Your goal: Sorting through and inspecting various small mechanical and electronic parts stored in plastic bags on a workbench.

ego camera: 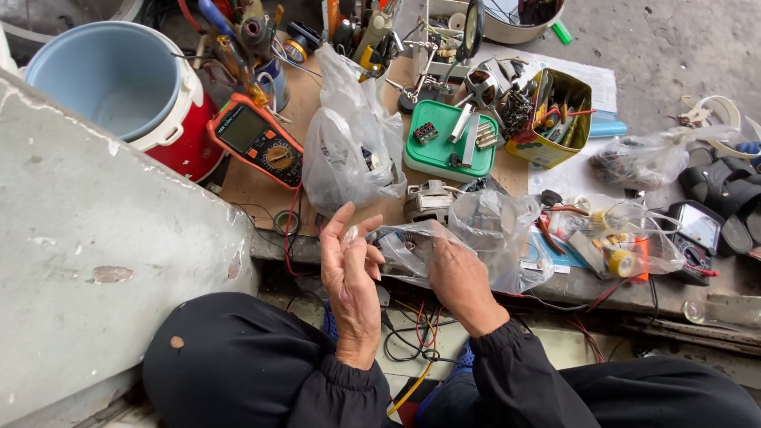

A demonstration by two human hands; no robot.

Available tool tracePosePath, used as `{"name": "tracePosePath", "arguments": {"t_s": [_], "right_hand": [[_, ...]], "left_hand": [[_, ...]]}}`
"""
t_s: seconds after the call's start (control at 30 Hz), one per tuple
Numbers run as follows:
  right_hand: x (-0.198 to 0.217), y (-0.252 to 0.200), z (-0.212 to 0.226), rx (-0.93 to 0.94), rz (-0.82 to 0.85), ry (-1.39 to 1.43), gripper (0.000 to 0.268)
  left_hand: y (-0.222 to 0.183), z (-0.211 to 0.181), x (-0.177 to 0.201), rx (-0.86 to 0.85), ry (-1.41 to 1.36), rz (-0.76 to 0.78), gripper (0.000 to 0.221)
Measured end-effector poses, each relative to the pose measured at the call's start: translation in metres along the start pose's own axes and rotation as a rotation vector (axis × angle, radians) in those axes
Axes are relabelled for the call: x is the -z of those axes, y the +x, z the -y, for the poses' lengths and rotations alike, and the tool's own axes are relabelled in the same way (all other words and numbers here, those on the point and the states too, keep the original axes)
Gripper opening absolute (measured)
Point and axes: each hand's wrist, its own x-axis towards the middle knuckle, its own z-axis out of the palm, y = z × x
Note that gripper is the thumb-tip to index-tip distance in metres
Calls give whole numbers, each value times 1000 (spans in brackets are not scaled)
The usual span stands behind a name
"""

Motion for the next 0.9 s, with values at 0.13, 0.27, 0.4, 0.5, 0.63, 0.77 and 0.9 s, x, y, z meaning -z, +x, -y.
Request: {"name": "tracePosePath", "arguments": {"t_s": [0.13, 0.27, 0.4, 0.5, 0.63, 0.77, 0.9], "right_hand": [[-20, 0, -6, 46, -37, 18, 76], [-5, 0, 0, 24, -71, 197, 38], [19, -5, 19, -45, -62, 532, 28], [46, -7, 51, -252, 160, 615, 70], [-18, -8, 31, 32, 47, 213, 70], [-5, -12, 33, -74, -82, 429, 20], [28, -18, 25, -365, 13, 912, 34]], "left_hand": [[0, 5, 1, 13, 44, -28, 48], [-1, 6, 4, 16, 135, -18, 50], [0, 11, 4, 8, 135, -16, 49], [0, 12, 2, 15, 66, -7, 51], [1, 16, 4, -4, 74, 11, 52], [-1, 14, 5, -10, 96, -19, 52], [0, 16, 6, -28, 91, -18, 51]]}}
